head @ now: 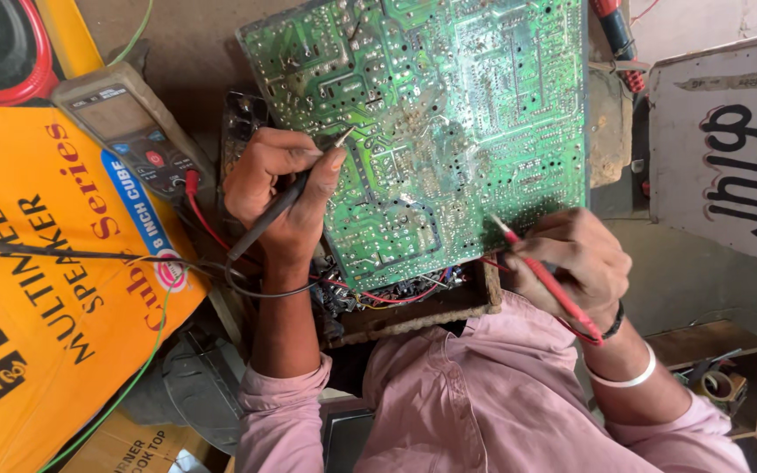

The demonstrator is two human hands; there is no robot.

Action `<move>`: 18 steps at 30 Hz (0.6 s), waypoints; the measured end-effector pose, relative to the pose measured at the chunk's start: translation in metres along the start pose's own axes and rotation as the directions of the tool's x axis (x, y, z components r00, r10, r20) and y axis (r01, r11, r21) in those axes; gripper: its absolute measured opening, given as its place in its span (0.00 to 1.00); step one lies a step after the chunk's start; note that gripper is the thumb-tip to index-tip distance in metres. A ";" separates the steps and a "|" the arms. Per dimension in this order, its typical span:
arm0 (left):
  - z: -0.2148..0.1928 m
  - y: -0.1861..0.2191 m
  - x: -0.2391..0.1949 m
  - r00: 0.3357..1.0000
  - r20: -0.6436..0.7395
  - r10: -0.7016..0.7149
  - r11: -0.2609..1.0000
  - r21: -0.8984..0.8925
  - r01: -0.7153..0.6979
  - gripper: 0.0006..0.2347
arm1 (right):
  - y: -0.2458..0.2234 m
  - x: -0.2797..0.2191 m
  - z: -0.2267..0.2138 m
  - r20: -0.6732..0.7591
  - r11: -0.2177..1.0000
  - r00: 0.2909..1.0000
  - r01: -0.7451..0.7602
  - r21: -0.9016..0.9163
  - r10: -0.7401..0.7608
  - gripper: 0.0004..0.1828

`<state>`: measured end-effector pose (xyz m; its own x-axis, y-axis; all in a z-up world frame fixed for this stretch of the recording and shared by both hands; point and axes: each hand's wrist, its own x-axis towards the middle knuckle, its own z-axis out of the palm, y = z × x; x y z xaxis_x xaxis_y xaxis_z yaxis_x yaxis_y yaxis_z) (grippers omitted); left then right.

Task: The person uses a multimeter to test points on a green circuit board. They hold the board with one hand and probe various solder joints and traces with the multimeter leads in the other, moving between different areas of the board throughout the clip.

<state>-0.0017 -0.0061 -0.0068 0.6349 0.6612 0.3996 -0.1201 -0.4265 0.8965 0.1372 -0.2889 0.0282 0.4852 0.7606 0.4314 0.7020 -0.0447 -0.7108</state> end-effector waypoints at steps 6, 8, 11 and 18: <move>0.000 0.000 0.000 1.000 -0.009 -0.011 1.000 -0.002 0.011 0.13 | 0.001 0.009 -0.017 -0.188 0.928 0.908 -0.369 0.062 0.374 0.15; 0.001 -0.001 0.001 1.000 -0.007 -0.007 1.000 0.003 0.007 0.13 | 0.000 0.019 -0.022 -0.135 0.942 0.934 -0.336 -0.016 0.331 0.14; 0.000 -0.002 -0.001 1.000 -0.005 -0.014 1.000 0.014 0.014 0.14 | 0.003 0.033 -0.017 -0.096 0.974 0.971 -0.225 -0.036 0.220 0.11; 0.002 -0.004 0.000 1.000 -0.009 0.008 1.000 -0.008 -0.008 0.14 | 0.022 0.046 0.004 -0.037 0.985 0.985 -0.169 -0.044 0.168 0.06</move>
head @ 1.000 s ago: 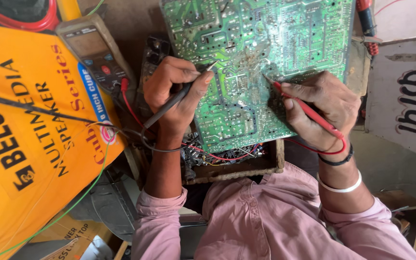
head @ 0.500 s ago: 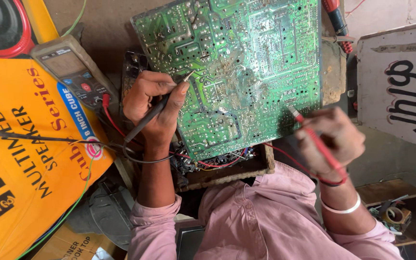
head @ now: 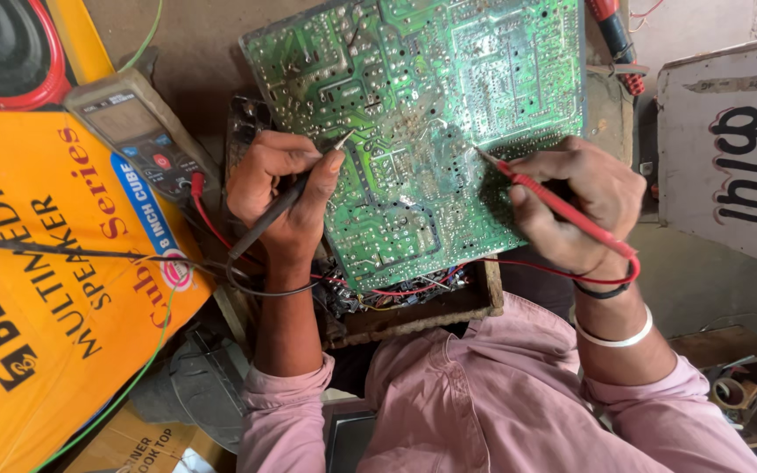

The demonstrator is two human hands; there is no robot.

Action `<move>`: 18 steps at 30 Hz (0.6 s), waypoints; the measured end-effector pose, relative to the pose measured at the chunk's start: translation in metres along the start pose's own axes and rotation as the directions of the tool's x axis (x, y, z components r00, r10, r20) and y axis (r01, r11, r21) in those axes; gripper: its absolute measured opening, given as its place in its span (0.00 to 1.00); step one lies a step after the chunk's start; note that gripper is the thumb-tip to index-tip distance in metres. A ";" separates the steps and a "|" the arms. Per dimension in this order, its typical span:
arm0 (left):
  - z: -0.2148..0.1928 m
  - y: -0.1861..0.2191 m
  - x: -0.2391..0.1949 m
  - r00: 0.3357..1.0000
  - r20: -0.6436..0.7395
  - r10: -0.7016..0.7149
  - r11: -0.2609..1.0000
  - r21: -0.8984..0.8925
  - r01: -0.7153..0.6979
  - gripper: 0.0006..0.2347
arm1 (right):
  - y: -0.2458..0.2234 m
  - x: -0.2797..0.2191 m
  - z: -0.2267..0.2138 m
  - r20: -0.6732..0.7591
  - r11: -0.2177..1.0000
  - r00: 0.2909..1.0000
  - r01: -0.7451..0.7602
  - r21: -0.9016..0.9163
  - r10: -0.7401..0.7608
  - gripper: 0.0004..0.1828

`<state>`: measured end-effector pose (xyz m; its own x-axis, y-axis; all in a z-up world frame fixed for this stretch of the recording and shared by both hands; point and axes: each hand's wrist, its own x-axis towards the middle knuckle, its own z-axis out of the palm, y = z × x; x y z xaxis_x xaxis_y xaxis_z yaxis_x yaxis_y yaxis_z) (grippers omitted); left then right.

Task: The person uses a multimeter to test points on a green circuit board. They hold the board with one hand and probe various solder joints and traces with the multimeter leads in the other, moving between different areas of the board throughout the clip.

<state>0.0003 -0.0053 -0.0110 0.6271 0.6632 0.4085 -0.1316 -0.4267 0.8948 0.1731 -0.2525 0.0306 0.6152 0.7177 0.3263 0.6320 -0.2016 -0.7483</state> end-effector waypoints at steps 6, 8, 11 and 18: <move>-0.001 0.000 -0.002 1.000 0.002 -0.011 0.999 -0.037 0.011 0.14 | -0.004 0.000 -0.002 0.051 0.999 0.998 0.031 -0.035 -0.030 0.07; -0.001 0.001 0.000 1.000 0.002 -0.004 1.000 -0.027 0.004 0.14 | -0.008 0.002 0.000 0.044 1.000 0.999 0.016 -0.022 -0.015 0.07; -0.001 0.004 0.003 1.000 0.000 0.028 1.000 0.003 -0.028 0.14 | -0.012 0.003 -0.001 -0.012 0.998 1.000 -0.018 0.058 0.018 0.08; -0.003 -0.007 -0.002 0.993 -0.003 0.116 0.992 -0.044 -0.116 0.13 | -0.026 -0.029 -0.001 0.055 0.929 0.987 0.124 0.348 -0.152 0.04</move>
